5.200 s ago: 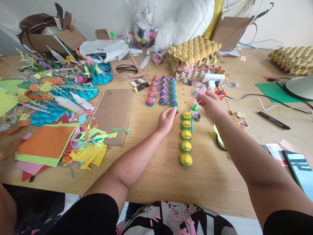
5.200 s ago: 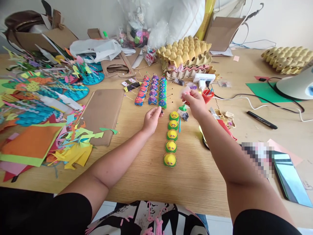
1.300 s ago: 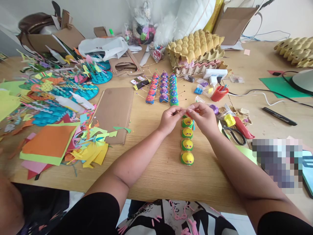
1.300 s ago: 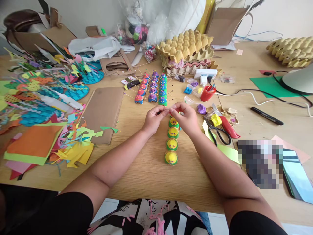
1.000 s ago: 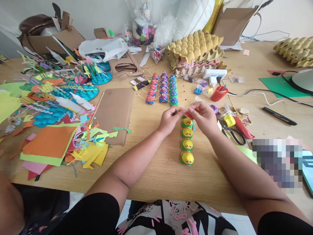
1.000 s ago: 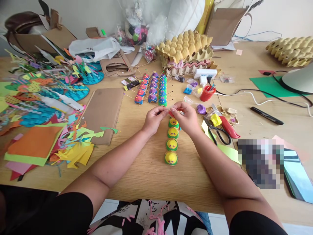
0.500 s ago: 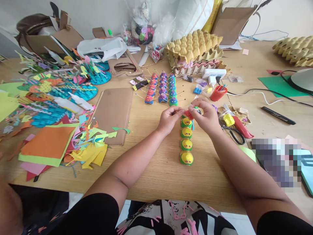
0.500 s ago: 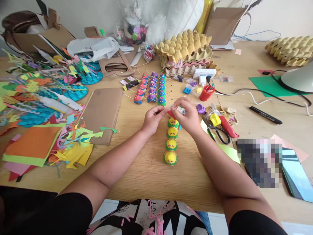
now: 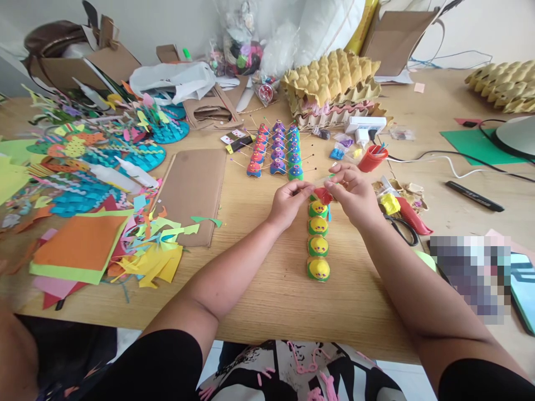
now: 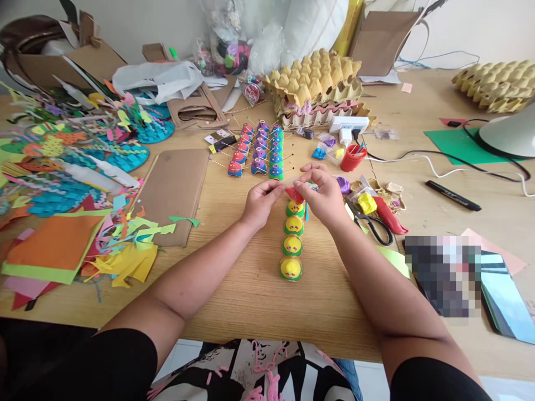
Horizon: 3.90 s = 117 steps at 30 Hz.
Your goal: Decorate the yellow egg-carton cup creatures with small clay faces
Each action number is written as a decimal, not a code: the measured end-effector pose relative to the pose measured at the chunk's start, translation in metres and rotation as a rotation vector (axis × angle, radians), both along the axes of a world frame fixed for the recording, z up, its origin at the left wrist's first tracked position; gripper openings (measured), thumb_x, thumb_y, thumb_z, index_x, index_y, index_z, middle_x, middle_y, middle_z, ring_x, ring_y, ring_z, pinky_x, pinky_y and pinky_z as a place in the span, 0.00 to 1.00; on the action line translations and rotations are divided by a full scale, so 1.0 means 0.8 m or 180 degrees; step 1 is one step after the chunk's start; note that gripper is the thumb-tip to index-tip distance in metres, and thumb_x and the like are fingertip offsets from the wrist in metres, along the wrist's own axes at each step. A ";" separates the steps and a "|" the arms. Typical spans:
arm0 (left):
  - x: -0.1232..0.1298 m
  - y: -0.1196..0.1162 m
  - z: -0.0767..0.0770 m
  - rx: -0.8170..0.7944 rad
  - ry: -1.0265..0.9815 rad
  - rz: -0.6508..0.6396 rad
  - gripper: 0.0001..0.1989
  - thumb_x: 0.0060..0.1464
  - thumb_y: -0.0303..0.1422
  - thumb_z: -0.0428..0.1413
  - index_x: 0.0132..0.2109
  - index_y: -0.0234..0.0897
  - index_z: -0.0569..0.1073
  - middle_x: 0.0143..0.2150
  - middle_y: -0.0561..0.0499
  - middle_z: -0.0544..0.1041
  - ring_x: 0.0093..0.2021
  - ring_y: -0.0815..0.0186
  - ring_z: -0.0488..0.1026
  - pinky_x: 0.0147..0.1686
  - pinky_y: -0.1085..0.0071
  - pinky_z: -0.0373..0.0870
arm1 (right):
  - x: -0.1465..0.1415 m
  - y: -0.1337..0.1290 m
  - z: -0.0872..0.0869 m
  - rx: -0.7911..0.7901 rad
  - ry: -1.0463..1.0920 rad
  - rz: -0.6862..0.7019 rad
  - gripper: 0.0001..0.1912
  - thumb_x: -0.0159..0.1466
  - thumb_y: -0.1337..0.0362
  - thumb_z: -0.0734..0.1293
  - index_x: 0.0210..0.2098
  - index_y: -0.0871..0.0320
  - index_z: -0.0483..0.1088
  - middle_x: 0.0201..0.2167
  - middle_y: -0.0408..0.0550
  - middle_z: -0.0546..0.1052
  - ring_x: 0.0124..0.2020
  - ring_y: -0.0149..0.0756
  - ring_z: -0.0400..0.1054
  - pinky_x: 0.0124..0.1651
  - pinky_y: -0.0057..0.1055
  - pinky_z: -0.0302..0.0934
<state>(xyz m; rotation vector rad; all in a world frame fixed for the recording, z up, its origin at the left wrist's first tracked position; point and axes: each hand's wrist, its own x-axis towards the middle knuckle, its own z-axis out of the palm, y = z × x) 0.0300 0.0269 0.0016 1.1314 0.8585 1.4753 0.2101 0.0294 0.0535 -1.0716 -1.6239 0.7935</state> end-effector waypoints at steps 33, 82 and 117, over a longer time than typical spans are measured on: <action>-0.002 -0.004 0.008 -0.0003 -0.0127 -0.0138 0.17 0.49 0.47 0.73 0.33 0.37 0.85 0.33 0.53 0.80 0.37 0.71 0.74 0.45 0.73 0.69 | -0.014 -0.011 0.011 -0.0442 0.0476 0.0553 0.24 0.60 0.40 0.77 0.31 0.54 0.72 0.37 0.46 0.77 0.31 0.33 0.72 0.34 0.35 0.70; -0.003 0.010 0.009 -0.0988 -0.1113 -0.0040 0.21 0.44 0.45 0.75 0.35 0.34 0.80 0.20 0.62 0.64 0.20 0.80 0.49 0.21 0.74 0.39 | 0.042 0.295 -0.041 -0.0760 -0.3699 -0.1598 0.31 0.72 0.50 0.68 0.60 0.73 0.75 0.65 0.83 0.71 0.70 0.76 0.61 0.64 0.76 0.55; -0.001 0.007 0.007 -0.0959 -0.0982 0.0046 0.20 0.44 0.45 0.76 0.36 0.36 0.81 0.24 0.58 0.72 0.22 0.79 0.52 0.21 0.74 0.42 | 0.019 0.178 -0.030 -0.0471 0.0337 -0.0597 0.14 0.64 0.52 0.73 0.37 0.52 0.69 0.33 0.43 0.78 0.35 0.33 0.72 0.42 0.33 0.71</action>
